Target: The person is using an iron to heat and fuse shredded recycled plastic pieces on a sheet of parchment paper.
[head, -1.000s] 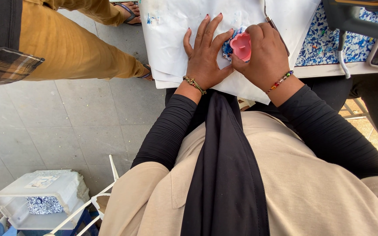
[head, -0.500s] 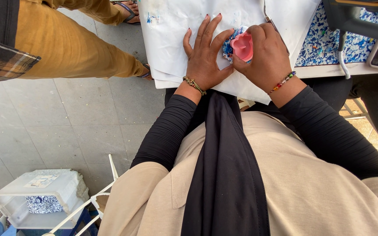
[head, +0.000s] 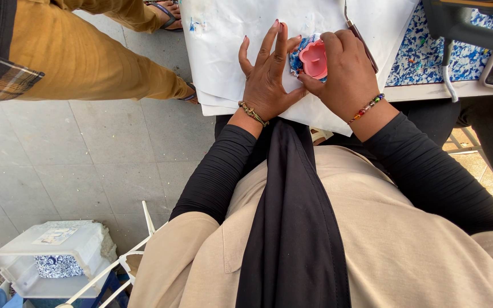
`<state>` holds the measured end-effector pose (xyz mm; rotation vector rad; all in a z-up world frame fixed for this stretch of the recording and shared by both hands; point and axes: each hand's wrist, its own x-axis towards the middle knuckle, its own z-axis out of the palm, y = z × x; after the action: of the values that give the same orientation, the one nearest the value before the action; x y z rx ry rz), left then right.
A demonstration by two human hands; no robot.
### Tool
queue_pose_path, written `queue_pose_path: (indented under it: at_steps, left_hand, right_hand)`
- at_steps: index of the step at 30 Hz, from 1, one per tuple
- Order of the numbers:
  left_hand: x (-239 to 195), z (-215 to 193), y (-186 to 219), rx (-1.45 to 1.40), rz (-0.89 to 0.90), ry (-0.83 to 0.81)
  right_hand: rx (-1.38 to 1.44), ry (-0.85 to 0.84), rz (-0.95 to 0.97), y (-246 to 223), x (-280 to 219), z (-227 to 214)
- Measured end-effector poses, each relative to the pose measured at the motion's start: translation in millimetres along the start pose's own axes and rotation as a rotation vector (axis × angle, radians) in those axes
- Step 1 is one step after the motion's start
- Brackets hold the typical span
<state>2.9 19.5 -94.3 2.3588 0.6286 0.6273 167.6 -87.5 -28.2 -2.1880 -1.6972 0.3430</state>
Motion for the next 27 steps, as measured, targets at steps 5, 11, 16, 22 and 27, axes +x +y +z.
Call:
queue_pose_path:
  at_steps: [5, 11, 16, 22, 27]
  left_hand:
    - [1.3, -1.7, 0.8, 0.029, 0.011, 0.016]
    - [2.4, -2.8, 2.8, 0.056, 0.005, 0.027]
    - [2.5, -2.7, 3.2, 0.067, 0.002, 0.028]
    - [3.3, -4.0, 4.8, 0.119, -0.014, 0.007]
    - [3.8, -4.4, 4.9, 0.110, -0.009, 0.015]
  right_hand:
    - [-0.006, 0.001, 0.010, 0.4, -0.8, -2.5]
    - [0.028, -0.001, 0.012, -0.1, -2.0, -5.3]
    - [0.050, -0.003, 0.018, -2.0, -1.3, -7.9]
    - [0.052, -0.001, 0.014, -1.9, -1.5, -10.2]
    - [0.072, -0.014, 0.028, -0.4, -2.6, -9.8]
